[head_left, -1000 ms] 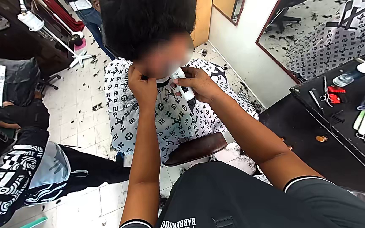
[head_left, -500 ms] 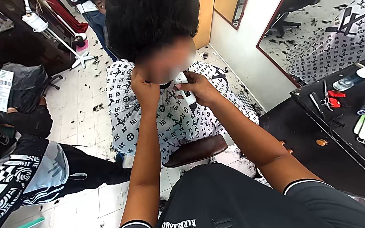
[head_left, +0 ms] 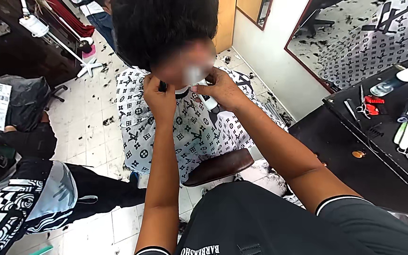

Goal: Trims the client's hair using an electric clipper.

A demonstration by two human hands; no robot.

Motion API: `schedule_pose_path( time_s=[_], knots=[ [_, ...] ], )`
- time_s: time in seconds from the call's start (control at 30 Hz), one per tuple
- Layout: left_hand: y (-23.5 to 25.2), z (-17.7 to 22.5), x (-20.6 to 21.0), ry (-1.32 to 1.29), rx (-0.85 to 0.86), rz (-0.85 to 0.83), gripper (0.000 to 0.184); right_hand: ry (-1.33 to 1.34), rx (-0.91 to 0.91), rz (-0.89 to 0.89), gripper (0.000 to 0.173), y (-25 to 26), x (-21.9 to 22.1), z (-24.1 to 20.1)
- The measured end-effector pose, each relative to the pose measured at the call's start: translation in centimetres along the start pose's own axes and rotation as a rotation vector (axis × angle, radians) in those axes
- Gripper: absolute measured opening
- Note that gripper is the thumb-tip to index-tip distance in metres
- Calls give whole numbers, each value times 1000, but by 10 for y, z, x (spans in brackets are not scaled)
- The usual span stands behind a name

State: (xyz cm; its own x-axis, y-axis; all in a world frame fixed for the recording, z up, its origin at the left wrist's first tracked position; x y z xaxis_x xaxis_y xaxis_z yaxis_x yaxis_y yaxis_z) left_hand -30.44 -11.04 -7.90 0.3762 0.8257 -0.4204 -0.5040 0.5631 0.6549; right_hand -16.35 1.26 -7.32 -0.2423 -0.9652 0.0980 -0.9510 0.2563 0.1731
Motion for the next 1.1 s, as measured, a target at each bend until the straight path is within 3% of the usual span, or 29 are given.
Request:
schedule_pose_path(
  time_s=[0.5, 0.7, 0.83, 0.93, 1.1],
  knots=[
    [0, -2, -1, 3, 13, 10, 20, 22, 7, 18, 58, 1, 2, 3],
    [-6, 7, -6, -22, 6, 5, 22, -69, -75, 35, 66, -2, 3, 9],
    [-28, 18, -18, -44, -5, -23, 21, 114, 63, 34, 57, -5, -4, 44],
    [-52, 29, -26, -98, -27, -91, 21, 240, 120, 27, 48, -8, -5, 41],
    [-100, 45, -27, -180, -122, -252, 23, 300, 17, 15, 46, -12, -1, 19]
  ],
)
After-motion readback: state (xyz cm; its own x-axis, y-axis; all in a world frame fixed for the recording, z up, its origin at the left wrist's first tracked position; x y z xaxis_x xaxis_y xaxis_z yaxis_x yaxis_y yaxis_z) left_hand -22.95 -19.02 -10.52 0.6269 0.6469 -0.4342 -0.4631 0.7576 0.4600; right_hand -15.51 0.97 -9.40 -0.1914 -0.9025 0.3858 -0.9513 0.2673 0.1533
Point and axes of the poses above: each hand's wrist, its own y-axis towards the middle knuckle, its own x-axis out of the palm, z = x × y, the point moved 3 cm from there along y, towards the middle knuckle, and after that the axes turned 14 degrees about -z, right-handed, at the moved point
